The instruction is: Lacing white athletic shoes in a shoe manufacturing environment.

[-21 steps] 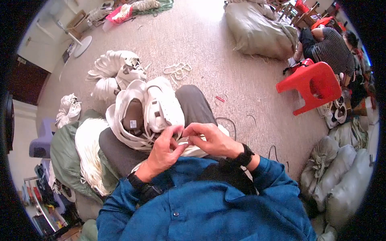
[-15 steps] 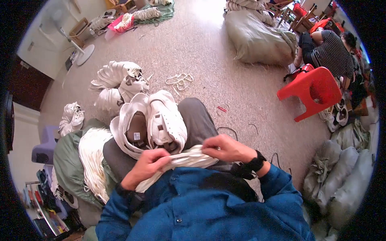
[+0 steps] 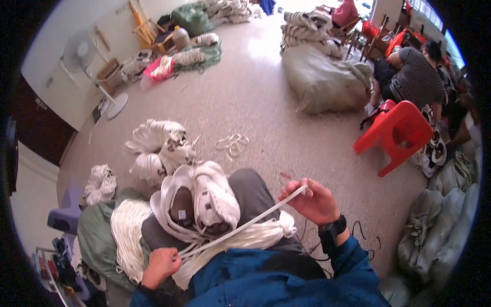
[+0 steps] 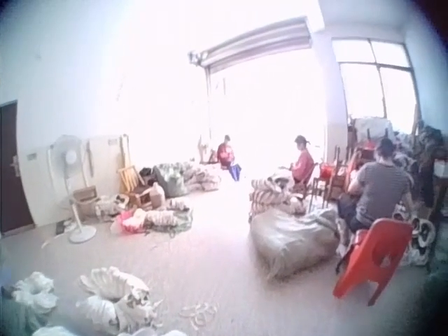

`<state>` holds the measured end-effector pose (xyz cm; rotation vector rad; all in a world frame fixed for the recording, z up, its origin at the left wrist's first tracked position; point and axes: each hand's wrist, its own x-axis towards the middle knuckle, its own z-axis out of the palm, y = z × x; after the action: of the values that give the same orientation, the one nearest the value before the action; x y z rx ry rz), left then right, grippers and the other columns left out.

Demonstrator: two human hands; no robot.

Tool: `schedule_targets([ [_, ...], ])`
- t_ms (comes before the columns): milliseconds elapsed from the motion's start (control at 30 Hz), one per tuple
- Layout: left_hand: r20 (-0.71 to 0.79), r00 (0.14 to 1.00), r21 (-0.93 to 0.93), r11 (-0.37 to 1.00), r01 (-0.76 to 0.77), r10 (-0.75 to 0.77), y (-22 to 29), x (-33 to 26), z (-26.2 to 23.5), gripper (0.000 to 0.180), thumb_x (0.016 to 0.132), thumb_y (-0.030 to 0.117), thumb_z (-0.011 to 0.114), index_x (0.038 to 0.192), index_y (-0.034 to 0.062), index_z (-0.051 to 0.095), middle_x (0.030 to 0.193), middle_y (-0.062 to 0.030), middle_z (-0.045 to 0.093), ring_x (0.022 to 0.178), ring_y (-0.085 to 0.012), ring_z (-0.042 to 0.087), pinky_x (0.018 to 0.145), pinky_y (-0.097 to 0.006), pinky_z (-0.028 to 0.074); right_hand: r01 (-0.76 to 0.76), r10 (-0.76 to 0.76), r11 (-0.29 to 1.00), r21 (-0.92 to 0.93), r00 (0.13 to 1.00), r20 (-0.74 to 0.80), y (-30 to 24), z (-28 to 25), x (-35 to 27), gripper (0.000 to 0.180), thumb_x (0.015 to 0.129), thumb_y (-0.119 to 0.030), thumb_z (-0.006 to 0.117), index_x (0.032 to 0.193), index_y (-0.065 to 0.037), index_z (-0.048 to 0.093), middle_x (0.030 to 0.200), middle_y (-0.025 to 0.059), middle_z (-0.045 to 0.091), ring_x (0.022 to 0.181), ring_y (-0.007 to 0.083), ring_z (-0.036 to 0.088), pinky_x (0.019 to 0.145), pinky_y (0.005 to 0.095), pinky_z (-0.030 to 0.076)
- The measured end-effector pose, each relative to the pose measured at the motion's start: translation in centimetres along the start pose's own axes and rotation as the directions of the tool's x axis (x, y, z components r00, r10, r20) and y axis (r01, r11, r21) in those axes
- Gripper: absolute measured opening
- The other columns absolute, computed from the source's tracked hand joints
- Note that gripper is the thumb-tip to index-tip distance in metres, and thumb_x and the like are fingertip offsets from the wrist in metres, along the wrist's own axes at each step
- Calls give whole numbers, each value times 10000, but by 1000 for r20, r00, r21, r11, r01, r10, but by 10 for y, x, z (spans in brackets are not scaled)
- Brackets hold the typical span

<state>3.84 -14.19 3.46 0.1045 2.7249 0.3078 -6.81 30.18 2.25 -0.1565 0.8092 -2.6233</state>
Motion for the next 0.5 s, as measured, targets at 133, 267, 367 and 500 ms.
schedule_targets([
  [133, 147, 987, 107, 991, -84, 68, -2, -2, 4, 230, 784, 259, 606, 761, 48, 694, 760, -208, 690, 738, -404, 686, 677, -522, 540, 67, -76, 981, 183, 996, 46, -14, -12, 0, 335, 1039, -309, 486, 791, -115, 601, 912, 44, 630, 1021, 232, 619, 1080, 492, 400],
  [267, 264, 961, 207, 969, -136, 78, -3, 8, 4, 287, 819, 334, 623, 797, 55, 689, 776, -195, 682, 755, -404, 678, 687, -519, 537, 110, -102, 990, 91, 991, -92, -23, -11, 9, 305, 1039, -292, 505, 836, -103, 634, 911, 44, 651, 934, 215, 641, 965, 446, 478],
  [367, -2, 972, 95, 968, -234, 235, 22, 21, -7, 373, 863, 418, 684, 896, 47, 660, 920, -186, 686, 823, -382, 687, 662, -482, 549, -40, -7, 967, -250, 983, -186, -6, -1, 19, 262, 1034, -255, 527, 906, -70, 661, 928, 54, 675, 867, 189, 651, 876, 368, 521],
  [500, -327, 918, -68, 963, -262, 227, 69, 59, -20, 338, 900, 373, 644, 988, 54, 574, 789, -173, 691, 729, -388, 700, 624, -489, 555, -234, 157, 714, -660, 972, -175, 50, 7, 36, 253, 1014, -221, 566, 1042, 5, 675, 937, 70, 704, 842, 142, 651, 792, 282, 529],
])
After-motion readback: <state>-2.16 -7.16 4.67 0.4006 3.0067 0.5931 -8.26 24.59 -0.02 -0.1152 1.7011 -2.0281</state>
